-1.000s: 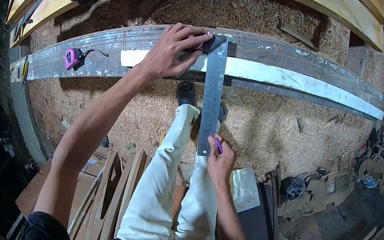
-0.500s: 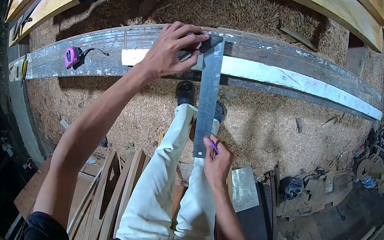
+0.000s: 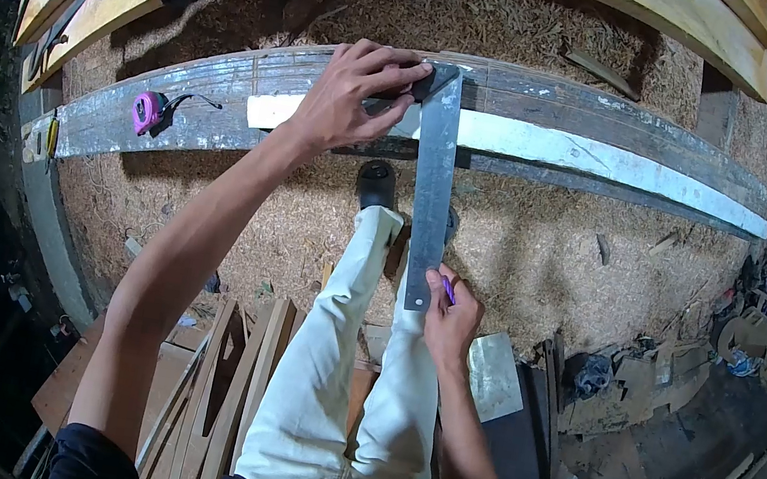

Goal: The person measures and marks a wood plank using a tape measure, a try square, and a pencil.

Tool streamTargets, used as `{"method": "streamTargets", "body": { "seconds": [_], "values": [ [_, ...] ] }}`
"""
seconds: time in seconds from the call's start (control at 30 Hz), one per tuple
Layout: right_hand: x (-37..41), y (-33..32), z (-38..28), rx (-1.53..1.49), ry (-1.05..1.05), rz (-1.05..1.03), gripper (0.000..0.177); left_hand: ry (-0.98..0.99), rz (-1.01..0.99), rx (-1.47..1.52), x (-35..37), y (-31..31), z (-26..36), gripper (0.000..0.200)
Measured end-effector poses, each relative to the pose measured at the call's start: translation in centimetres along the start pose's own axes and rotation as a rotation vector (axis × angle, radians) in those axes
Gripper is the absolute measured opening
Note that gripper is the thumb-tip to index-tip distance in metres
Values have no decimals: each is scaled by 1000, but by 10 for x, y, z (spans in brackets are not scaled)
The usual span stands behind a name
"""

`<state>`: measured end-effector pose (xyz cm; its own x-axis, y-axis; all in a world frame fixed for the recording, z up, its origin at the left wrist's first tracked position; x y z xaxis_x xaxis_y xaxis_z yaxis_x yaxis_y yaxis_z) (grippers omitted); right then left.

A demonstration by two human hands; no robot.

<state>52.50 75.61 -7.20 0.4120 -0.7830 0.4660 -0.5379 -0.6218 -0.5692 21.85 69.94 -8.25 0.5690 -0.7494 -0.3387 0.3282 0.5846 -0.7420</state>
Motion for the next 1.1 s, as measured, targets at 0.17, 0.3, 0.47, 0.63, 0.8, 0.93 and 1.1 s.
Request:
{"method": "streamTargets", "body": {
  "seconds": [0.17,0.3,0.47,0.63,0.8,0.93,1.1],
  "values": [
    [-3,-1,-1,21,32,-14,21,-4,0,-12,-1,0,1,42],
    [-1,3,8,-7,-40,42,22,-9,-25,-70,1,0,7,48],
    [-2,3,10,-18,8,16,22,-56,-1,-313,14,4,40,100],
    [-3,0,5,5,17,-7,23,-121,13,-255,21,8,40,105],
    [-3,0,-2,17,-4,0,24,-140,-24,-247,21,8,39,106],
    [-3,-1,-10,37,37,-50,25,-164,-46,-237,17,5,41,105],
    [-1,-6,-20,57,39,-81,25,-221,-131,-294,12,1,48,105]
  ]
}}
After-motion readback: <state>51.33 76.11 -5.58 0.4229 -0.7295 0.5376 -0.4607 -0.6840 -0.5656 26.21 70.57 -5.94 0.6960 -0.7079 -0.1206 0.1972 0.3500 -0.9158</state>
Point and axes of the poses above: each hand's wrist, its own x-axis away from the middle knuckle, its own y-axis out of the palm, z = x × y, the point moved 2 cm from there along -x, towards the middle knuckle, and after that the axes turned 15 degrees about z, right-handed, at the moved point
